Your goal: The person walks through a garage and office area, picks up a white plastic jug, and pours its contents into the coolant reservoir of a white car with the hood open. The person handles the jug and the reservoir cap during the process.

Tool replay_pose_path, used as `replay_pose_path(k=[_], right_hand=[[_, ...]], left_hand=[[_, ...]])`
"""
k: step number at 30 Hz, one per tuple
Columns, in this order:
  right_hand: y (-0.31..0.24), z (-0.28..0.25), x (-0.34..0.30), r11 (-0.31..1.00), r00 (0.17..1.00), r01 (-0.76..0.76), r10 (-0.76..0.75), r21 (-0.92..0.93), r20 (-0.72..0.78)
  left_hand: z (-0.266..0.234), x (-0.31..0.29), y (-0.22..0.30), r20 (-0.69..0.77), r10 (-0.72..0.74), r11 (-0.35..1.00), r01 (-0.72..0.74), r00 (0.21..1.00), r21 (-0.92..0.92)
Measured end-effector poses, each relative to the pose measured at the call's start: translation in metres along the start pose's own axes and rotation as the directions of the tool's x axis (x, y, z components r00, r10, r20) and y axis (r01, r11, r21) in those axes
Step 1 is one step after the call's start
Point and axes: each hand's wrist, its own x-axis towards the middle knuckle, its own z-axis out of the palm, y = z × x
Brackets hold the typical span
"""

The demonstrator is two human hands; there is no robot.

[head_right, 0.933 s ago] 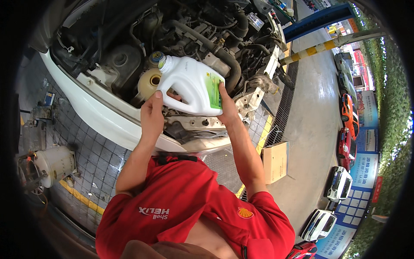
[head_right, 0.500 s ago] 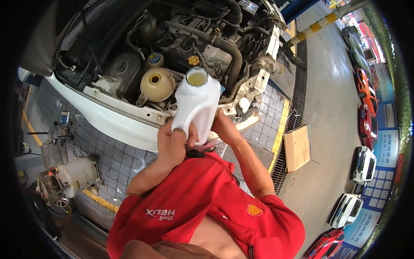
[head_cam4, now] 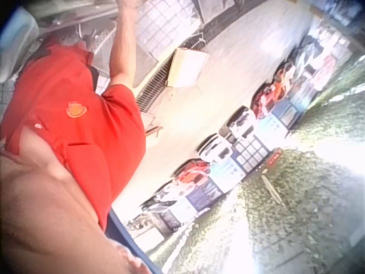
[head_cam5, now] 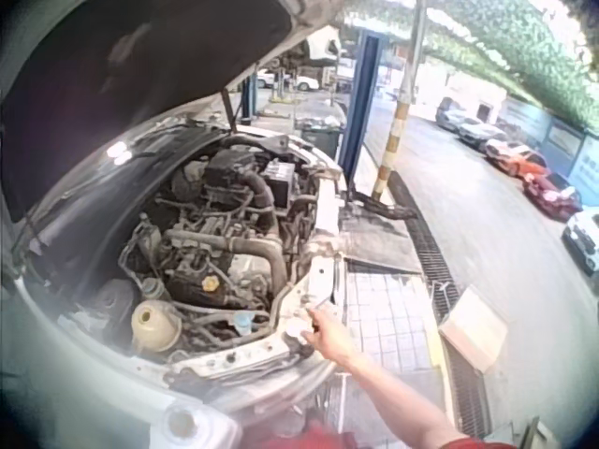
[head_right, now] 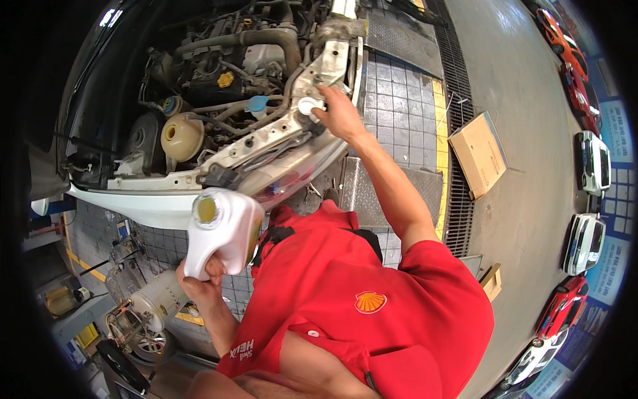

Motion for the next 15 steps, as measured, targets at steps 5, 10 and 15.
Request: replay_pose_path(k=[5, 10, 15], right_hand=[[0.007, 0.014, -0.003, 0.979, 0.989, 0.145, -0.138, -0.147, 0.051], [0.018, 0.026, 0.016, 0.963, 0.978, 0.204, -0.193, -0.178, 0.077], [0.007, 0.02, 0.021, 0.99, 0.984, 0.136, -0.131, -0.037, 0.119]], left_hand=[[0.022, -0.041, -0.01, -0.279, -0.14, 0.977, 0.178, 0.95, 0.116], [0.04, -0.073, -0.022, -0.328, -0.142, 0.977, 0.185, 0.934, 0.106], [0.06, -0.078, -0.036, -0.268, -0.127, 0.99, 0.137, 0.955, 0.02]])
